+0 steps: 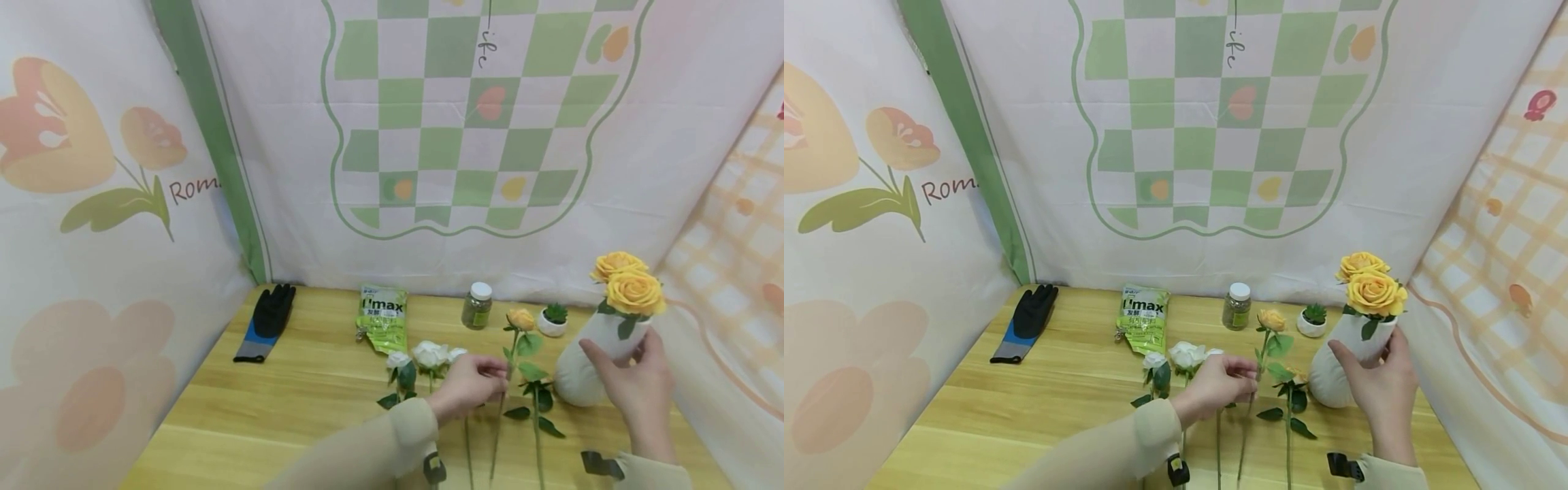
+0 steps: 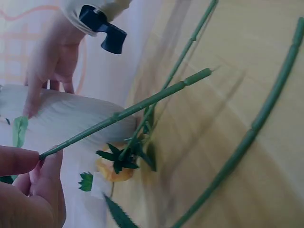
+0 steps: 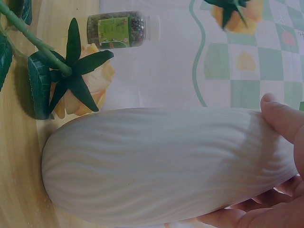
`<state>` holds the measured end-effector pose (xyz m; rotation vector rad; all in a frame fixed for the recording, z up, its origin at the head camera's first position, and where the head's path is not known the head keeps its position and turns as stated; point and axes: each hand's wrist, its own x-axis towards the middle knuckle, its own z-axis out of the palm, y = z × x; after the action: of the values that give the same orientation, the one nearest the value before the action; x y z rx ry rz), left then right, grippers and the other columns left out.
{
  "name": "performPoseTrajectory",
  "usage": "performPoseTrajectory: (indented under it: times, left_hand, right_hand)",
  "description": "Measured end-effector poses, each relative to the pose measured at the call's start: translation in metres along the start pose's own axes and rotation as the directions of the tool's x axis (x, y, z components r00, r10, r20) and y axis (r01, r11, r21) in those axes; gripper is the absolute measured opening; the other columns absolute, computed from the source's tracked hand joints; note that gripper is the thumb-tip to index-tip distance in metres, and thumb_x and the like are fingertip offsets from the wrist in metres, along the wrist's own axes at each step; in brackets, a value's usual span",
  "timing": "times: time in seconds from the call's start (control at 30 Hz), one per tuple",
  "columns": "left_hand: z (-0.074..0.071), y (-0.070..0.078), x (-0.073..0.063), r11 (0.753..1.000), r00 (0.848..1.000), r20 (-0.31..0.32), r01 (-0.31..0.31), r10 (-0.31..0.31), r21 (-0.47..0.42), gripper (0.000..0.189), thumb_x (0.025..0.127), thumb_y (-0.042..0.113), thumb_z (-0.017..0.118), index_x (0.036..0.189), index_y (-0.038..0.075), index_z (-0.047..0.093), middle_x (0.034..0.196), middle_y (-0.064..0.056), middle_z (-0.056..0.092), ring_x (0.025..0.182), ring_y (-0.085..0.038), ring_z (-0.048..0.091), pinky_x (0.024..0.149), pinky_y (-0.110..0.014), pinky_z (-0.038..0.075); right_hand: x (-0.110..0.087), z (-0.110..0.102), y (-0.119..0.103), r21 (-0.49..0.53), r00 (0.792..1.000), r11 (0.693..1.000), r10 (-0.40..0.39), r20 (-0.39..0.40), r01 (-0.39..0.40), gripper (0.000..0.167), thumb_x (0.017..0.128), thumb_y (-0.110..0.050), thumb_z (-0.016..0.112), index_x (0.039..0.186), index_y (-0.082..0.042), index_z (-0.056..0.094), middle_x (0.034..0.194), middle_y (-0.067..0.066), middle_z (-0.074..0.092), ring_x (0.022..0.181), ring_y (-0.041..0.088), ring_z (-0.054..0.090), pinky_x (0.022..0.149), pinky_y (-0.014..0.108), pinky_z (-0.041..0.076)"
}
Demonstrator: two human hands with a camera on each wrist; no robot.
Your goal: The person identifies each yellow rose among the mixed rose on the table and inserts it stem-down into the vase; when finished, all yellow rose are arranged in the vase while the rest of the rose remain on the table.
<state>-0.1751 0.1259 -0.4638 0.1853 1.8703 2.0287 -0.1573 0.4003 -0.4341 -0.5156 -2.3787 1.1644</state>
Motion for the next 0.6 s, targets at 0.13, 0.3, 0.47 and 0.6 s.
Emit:
performPoseTrajectory:
  times: [0.13,0.3,0.47,0.6]
  left_hand:
    - [0.005,0.016,0.008,0.998,0.999,0.001,-0.047,0.047,-0.053,0.029,0.094,-0.014,0.071,0.113,0.006,0.079,0.097,-0.003,0.071,0.087,-0.021,0.072,0.076,-0.032,0.067]
    - [0.01,0.041,0.018,0.992,0.996,0.012,-0.092,0.093,-0.091,0.03,0.095,-0.014,0.072,0.116,0.007,0.079,0.098,-0.002,0.071,0.087,-0.019,0.072,0.075,-0.031,0.067]
    - [0.013,0.063,0.024,0.986,0.987,0.015,-0.16,0.161,-0.047,0.029,0.096,-0.01,0.074,0.117,0.009,0.08,0.098,0.003,0.072,0.085,-0.016,0.073,0.074,-0.029,0.066]
    - [0.015,0.075,0.027,0.961,0.966,0.034,-0.257,0.255,0.097,0.029,0.097,-0.004,0.075,0.12,0.012,0.08,0.098,0.01,0.073,0.08,-0.011,0.074,0.071,-0.025,0.065]
  right_hand:
    - [-0.001,0.0,0.0,-0.003,1.0,1.0,-0.009,-0.004,0.009,0.101,0.09,-0.046,0.088,0.166,-0.008,0.034,0.164,0.024,0.045,0.145,0.054,0.047,0.107,0.074,0.046]
    - [-0.002,-0.001,0.001,0.001,1.0,1.0,-0.008,0.008,0.008,0.103,0.091,-0.047,0.088,0.167,-0.008,0.031,0.165,0.025,0.043,0.145,0.055,0.046,0.106,0.077,0.045]
    - [-0.001,-0.001,0.001,0.0,1.0,1.0,-0.01,0.014,0.01,0.104,0.091,-0.048,0.088,0.168,-0.007,0.03,0.165,0.026,0.042,0.145,0.057,0.044,0.105,0.077,0.045]
    - [-0.001,-0.001,0.0,0.002,1.0,1.0,-0.017,0.011,0.017,0.103,0.091,-0.047,0.088,0.167,-0.007,0.031,0.165,0.026,0.042,0.144,0.057,0.045,0.104,0.078,0.045]
